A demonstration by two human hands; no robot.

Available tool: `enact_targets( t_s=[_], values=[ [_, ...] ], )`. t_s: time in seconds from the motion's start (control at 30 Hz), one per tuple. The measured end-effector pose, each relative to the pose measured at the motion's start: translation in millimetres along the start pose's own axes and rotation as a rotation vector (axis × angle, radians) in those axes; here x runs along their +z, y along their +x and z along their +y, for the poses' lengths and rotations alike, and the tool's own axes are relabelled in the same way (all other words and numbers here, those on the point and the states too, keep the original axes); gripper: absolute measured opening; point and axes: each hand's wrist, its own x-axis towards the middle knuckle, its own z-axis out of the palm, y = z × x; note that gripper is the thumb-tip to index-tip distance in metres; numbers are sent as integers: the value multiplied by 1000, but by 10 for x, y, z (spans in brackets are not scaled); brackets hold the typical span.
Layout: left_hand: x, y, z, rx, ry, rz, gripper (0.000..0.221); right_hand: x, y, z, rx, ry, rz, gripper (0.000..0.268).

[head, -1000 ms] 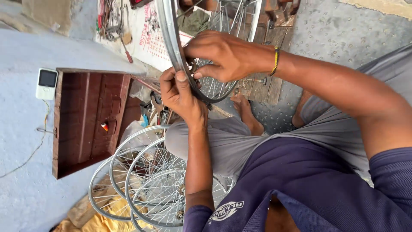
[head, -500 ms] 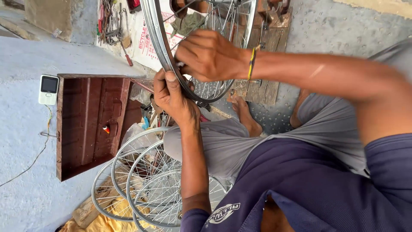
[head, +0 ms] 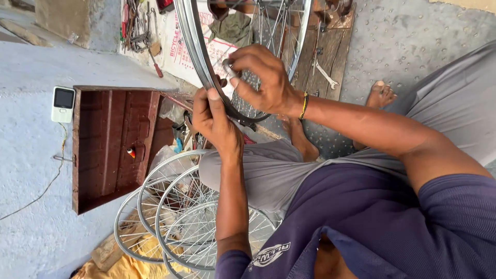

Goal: The recorder is repairing a bicycle wheel by adjusting the spokes and ensuring the rim is straight.

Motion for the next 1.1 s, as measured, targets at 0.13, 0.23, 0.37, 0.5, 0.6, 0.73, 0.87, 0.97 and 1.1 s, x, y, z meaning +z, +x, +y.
enact_targets(
  t_s=[0.13,0.23,0.37,0.5,0.6,0.73,0.87,0.97,1.1],
  values=[
    [155,122,166,198,113,61,27,-69,-114,-94,239,26,177,19],
    [76,140,46,213,72,105,20,-74,42,-157,131,-5,224,26],
    [212,219,29,50,-76,128,25,28,192,-29,163,-100,149,30],
    [190,200,75,4,-8,135,27,29,213,76,56,202,81,28],
    [115,165,-1,-53,-49,95,29,37,173,120,120,93,-70,27],
    [151,156,31,1,-61,101,29,-91,234,28,-58,-182,-41,29],
    [177,148,42,-2,-70,96,30,110,66,27,-1,-238,88,30],
    [167,147,62,9,-90,100,30,-15,152,-72,88,-151,79,28],
    [189,149,59,-23,-68,113,30,29,134,53,77,65,42,26]
  ],
)
